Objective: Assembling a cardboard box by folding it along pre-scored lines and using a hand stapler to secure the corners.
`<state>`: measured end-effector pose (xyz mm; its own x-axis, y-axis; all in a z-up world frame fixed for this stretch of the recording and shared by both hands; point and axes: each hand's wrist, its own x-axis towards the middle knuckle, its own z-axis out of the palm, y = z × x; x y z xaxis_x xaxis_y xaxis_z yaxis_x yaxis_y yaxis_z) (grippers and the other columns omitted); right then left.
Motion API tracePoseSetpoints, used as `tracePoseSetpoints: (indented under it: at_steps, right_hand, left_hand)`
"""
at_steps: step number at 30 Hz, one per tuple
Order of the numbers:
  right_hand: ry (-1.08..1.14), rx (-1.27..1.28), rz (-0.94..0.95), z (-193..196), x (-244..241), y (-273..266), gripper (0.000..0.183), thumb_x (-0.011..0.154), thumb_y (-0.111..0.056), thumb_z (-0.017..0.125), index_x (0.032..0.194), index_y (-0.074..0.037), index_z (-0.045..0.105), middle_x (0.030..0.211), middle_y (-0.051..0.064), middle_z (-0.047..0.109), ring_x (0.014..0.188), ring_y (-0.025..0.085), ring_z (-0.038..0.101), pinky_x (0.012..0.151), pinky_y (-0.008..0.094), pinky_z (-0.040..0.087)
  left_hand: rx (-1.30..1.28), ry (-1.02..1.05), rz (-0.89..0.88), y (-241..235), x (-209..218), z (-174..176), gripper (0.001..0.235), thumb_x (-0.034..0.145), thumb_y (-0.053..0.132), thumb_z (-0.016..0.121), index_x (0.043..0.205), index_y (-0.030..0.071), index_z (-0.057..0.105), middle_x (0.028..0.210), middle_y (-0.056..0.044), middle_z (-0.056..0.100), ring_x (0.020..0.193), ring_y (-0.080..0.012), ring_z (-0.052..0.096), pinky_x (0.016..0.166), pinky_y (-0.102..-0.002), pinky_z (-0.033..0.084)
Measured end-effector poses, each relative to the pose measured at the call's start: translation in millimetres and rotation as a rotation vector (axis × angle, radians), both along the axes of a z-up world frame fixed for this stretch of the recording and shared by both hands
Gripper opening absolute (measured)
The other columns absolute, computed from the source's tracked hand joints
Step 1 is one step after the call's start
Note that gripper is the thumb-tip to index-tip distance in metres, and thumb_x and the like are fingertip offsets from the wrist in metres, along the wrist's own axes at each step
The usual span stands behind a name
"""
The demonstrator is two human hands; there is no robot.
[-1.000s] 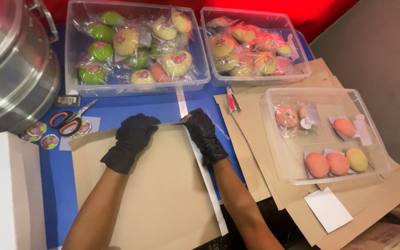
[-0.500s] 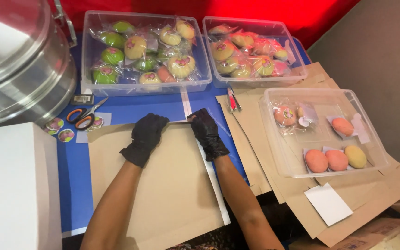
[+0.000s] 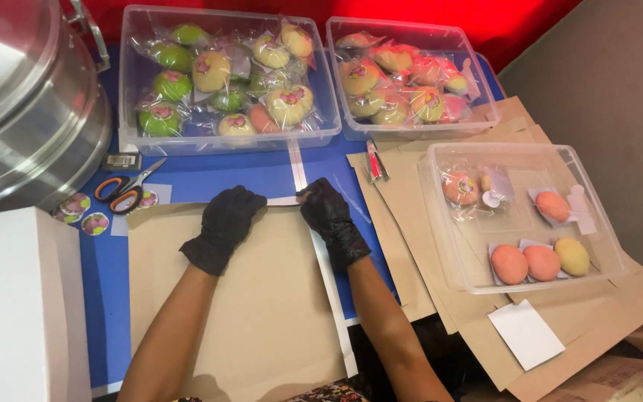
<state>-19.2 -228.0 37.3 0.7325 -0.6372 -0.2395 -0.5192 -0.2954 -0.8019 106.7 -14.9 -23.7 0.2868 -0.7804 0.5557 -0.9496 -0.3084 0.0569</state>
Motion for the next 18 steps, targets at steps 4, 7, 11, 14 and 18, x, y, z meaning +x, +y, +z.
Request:
tracePoseSetpoints:
  at_steps: [4, 7, 11, 14, 18]
  right_hand:
    - [0.009, -0.209, 0.173, 11, -6, 4, 0.02, 0.08, -0.022, 0.072, 0.098, -0.027, 0.075, 0.106, -0.001, 0.075, 0.11, 0.031, 0.071, 0.098, 0.039, 0.054]
    - [-0.023, -0.062, -0.008, 31, -12, 15, 0.016, 0.078, -0.032, 0.07, 0.094, -0.03, 0.072, 0.096, -0.003, 0.077, 0.103, 0.026, 0.072, 0.093, 0.036, 0.057]
    - [-0.154, -0.337, 0.155, -28, -12, 5, 0.017, 0.087, -0.03, 0.064, 0.1, -0.026, 0.074, 0.098, 0.003, 0.073, 0.1, 0.031, 0.071, 0.089, 0.045, 0.059]
    - [-0.27, -0.467, 0.209, -34, -11, 7, 0.02, 0.093, -0.03, 0.058, 0.102, -0.026, 0.075, 0.096, 0.003, 0.072, 0.098, 0.032, 0.07, 0.087, 0.046, 0.059]
    - [-0.304, -0.424, 0.17, -12, -14, 9, 0.029, 0.097, -0.031, 0.048, 0.099, -0.026, 0.076, 0.095, 0.005, 0.071, 0.094, 0.034, 0.07, 0.083, 0.046, 0.059]
  left_hand:
    - [0.008, 0.016, -0.003, -3, -1, 3, 0.016, 0.089, 0.021, 0.071, 0.103, 0.029, 0.07, 0.078, 0.001, 0.063, 0.073, -0.0162, 0.063, 0.066, -0.031, 0.054]
    - [-0.06, -0.017, 0.032, -9, -1, -1, 0.013, 0.089, 0.022, 0.073, 0.099, 0.028, 0.069, 0.077, 0.001, 0.061, 0.07, -0.0177, 0.06, 0.064, -0.032, 0.053]
    - [-0.086, -0.078, -0.001, -9, 2, -11, 0.018, 0.09, 0.022, 0.071, 0.105, 0.03, 0.067, 0.081, 0.002, 0.06, 0.074, -0.0162, 0.061, 0.066, -0.03, 0.053]
    - [-0.086, -0.075, -0.011, -11, 5, -11, 0.02, 0.09, 0.022, 0.072, 0.107, 0.03, 0.068, 0.083, 0.003, 0.061, 0.074, -0.0153, 0.061, 0.065, -0.03, 0.053]
    - [0.205, 0.217, 0.054, 14, 16, 15, 0.033, 0.09, 0.022, 0.07, 0.121, 0.032, 0.067, 0.093, -0.004, 0.066, 0.087, -0.0262, 0.07, 0.077, -0.044, 0.06]
